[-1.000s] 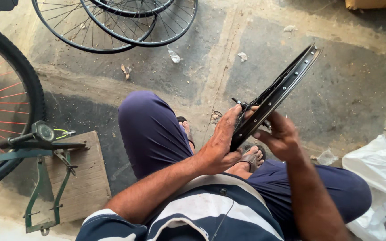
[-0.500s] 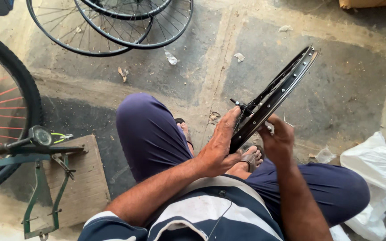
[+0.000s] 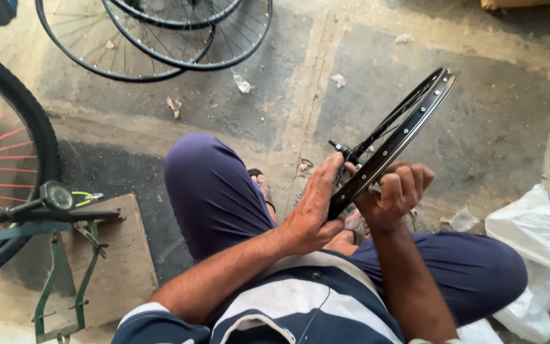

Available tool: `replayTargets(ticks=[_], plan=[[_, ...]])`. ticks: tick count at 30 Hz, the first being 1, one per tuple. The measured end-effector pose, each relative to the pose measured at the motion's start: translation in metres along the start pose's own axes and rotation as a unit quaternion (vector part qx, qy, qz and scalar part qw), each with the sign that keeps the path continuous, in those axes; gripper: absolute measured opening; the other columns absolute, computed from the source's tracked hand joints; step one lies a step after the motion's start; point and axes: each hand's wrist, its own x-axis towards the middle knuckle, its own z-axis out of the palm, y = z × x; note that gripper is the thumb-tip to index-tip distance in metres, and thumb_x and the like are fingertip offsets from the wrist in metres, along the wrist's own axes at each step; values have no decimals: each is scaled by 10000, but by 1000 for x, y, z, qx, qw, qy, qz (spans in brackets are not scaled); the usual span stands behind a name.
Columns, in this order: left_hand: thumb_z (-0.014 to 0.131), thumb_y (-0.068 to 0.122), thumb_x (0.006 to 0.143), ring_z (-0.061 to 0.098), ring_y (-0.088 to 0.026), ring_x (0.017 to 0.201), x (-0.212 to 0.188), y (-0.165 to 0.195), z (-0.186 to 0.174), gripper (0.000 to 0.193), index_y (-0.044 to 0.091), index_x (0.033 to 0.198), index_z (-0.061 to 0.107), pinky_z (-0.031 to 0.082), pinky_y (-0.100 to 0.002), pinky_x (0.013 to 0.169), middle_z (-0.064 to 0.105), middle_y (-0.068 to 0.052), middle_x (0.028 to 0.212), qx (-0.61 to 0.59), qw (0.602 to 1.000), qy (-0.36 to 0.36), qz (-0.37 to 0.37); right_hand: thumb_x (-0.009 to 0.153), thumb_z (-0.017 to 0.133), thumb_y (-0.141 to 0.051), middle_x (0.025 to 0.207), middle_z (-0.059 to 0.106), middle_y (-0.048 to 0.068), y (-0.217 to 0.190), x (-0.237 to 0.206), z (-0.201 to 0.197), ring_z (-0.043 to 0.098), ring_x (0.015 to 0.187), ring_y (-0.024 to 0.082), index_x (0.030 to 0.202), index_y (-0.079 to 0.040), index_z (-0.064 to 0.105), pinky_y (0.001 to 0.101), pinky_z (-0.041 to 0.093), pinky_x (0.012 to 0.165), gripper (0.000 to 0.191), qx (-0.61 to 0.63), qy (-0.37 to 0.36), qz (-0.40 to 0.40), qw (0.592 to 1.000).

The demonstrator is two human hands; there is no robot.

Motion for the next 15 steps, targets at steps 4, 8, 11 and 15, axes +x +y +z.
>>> replayTargets(ticks=[4,8,11,15], plan=[[704,55,802,238,-459,1600,0,0,-3,1018,-15,1642,133,216,-491,1317,233,-302,1678,3,1000,-4,-9,942,802,-130,1021,707,95,4,-13,-6,682,912,242,1055,-87,636,382,532,828,206,156,-110,91,977],[751,129,917,269,-445,1587,-1,4,-3,996,-15,1651,94,250,-479,1312,247,-297,1660,-26,1000,-3,-7,1029,654,-22,1117,741,49,19,-13,-22,667,1011,125,1199,-36,683,297,554,888,173,456,-221,311,804],[751,121,869,285,-447,1564,1,5,-4,1017,-13,1639,99,259,-480,1293,261,-301,1642,-20,1000,1,-5,1029,605,-7,991,734,35,24,3,-29,561,792,110,1325,-47,715,272,469,715,318,410,-292,405,764],[677,29,791,268,-469,1560,1,2,-5,1020,-12,1634,104,235,-490,1280,255,-317,1644,-11,1000,-8,-6,933,703,-67,1138,713,76,13,25,-27,662,1039,183,1287,-42,665,309,528,933,357,409,-279,249,832]])
